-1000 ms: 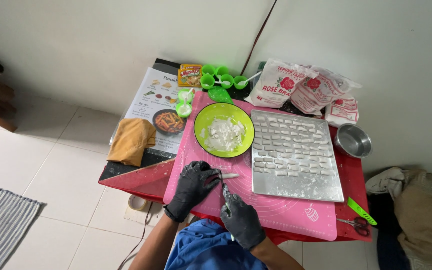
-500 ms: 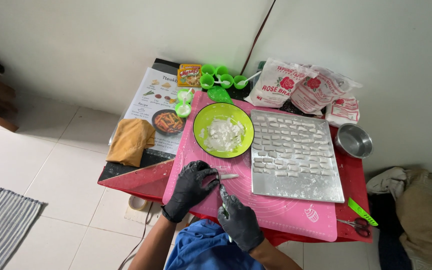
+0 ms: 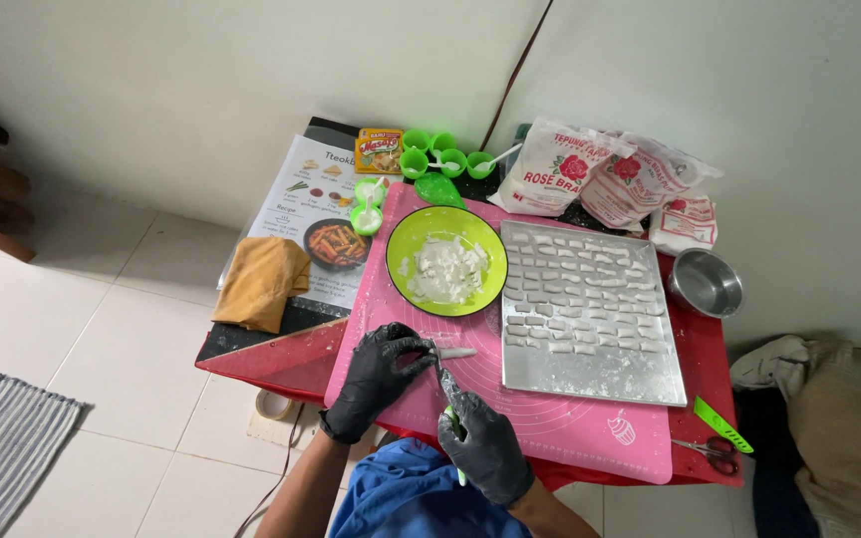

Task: Shaping small pieces of dough and arranging them in rows on a metal tray.

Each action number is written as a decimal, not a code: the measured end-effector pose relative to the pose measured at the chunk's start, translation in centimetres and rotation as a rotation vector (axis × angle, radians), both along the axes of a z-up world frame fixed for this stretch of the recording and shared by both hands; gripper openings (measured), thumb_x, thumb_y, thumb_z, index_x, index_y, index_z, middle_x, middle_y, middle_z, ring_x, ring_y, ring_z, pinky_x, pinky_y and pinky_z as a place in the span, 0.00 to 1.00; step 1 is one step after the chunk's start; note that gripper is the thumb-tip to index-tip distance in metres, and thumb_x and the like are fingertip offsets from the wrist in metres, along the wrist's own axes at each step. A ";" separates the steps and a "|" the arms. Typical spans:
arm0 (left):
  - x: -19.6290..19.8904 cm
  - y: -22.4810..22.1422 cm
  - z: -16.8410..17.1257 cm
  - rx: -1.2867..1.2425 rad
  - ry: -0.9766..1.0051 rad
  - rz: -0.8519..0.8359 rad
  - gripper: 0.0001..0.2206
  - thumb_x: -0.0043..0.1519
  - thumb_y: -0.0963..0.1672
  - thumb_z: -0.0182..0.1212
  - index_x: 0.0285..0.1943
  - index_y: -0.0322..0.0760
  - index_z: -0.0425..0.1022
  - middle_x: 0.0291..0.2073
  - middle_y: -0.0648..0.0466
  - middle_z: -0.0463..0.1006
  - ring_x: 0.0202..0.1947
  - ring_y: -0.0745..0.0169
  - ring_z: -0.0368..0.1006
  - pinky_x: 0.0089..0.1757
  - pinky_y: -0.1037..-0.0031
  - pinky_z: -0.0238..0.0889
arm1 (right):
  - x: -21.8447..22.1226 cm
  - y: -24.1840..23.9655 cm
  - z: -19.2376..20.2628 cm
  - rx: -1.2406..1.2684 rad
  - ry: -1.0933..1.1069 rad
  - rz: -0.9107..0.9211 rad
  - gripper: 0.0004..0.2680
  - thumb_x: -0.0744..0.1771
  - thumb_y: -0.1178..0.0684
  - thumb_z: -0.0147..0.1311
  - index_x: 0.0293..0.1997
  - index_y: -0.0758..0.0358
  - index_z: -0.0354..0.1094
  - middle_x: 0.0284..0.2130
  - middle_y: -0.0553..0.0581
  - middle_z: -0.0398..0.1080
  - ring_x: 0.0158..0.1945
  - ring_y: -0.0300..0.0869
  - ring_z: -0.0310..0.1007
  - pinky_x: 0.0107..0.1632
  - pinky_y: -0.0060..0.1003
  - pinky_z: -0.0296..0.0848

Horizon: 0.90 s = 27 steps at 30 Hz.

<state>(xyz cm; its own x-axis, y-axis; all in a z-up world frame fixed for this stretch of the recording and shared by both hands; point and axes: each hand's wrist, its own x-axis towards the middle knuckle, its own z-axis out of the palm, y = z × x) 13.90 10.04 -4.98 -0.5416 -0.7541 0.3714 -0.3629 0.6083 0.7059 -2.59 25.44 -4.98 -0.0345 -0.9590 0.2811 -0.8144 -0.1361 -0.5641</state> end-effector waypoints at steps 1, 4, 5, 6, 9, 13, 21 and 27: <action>0.1 0.0 0.2 -0.003 0.037 -0.003 0.10 0.60 0.49 0.68 0.42 0.42 0.85 0.39 0.50 0.81 0.37 0.49 0.76 0.37 0.60 0.67 | 0.0 0.0 0.2 -0.012 -0.016 0.012 0.05 0.67 0.53 0.55 0.40 0.63 0.69 0.25 0.61 0.70 0.25 0.52 0.73 0.27 0.44 0.75; 0.2 0.2 0.6 -0.004 0.055 0.000 0.07 0.60 0.47 0.67 0.41 0.42 0.84 0.39 0.50 0.81 0.37 0.49 0.76 0.37 0.61 0.68 | -0.3 0.2 0.4 0.034 -0.067 0.011 0.06 0.67 0.52 0.54 0.41 0.62 0.69 0.25 0.60 0.69 0.26 0.51 0.73 0.28 0.45 0.74; 0.2 0.3 0.7 0.000 0.035 0.003 0.07 0.61 0.45 0.65 0.43 0.41 0.84 0.40 0.50 0.81 0.39 0.49 0.76 0.38 0.61 0.68 | -0.4 0.4 0.4 0.092 -0.102 -0.004 0.05 0.67 0.51 0.54 0.39 0.61 0.68 0.24 0.58 0.68 0.25 0.50 0.72 0.29 0.44 0.73; 0.1 0.2 0.4 0.000 0.035 0.002 0.07 0.61 0.45 0.65 0.43 0.41 0.84 0.40 0.50 0.81 0.39 0.49 0.76 0.38 0.61 0.68 | -0.7 0.5 0.6 0.092 -0.103 -0.004 0.05 0.67 0.51 0.54 0.39 0.61 0.68 0.24 0.58 0.68 0.25 0.50 0.72 0.29 0.44 0.73; -0.3 -0.2 1.0 0.007 0.161 0.113 0.07 0.61 0.45 0.66 0.41 0.38 0.83 0.39 0.51 0.80 0.39 0.52 0.78 0.40 0.65 0.70 | -1.6 0.7 1.4 0.058 -0.097 -0.038 0.07 0.66 0.54 0.56 0.44 0.62 0.70 0.28 0.61 0.73 0.29 0.53 0.75 0.33 0.45 0.76; -1.0 -2.0 4.9 -0.243 0.146 0.183 0.09 0.65 0.44 0.62 0.50 0.39 0.82 0.42 0.47 0.81 0.41 0.48 0.77 0.38 0.60 0.70 | -2.7 0.6 2.7 0.083 -0.099 -0.119 0.20 0.65 0.54 0.52 0.67 0.59 0.64 0.49 0.61 0.77 0.44 0.53 0.80 0.45 0.44 0.79; -3.7 -4.7 6.4 -0.472 0.061 0.291 0.08 0.63 0.49 0.66 0.34 0.45 0.83 0.40 0.53 0.83 0.37 0.48 0.79 0.34 0.58 0.66 | -3.0 0.8 2.6 0.146 -0.103 -0.141 0.22 0.65 0.54 0.53 0.70 0.56 0.59 0.53 0.64 0.76 0.47 0.54 0.80 0.45 0.43 0.82; -2.2 -1.6 5.7 -0.143 0.047 -0.091 0.09 0.65 0.46 0.60 0.40 0.38 0.83 0.37 0.50 0.82 0.34 0.57 0.78 0.36 0.65 0.73 | -2.9 0.9 1.9 0.143 -0.049 -0.158 0.23 0.64 0.55 0.53 0.70 0.53 0.61 0.51 0.63 0.77 0.46 0.58 0.79 0.43 0.49 0.79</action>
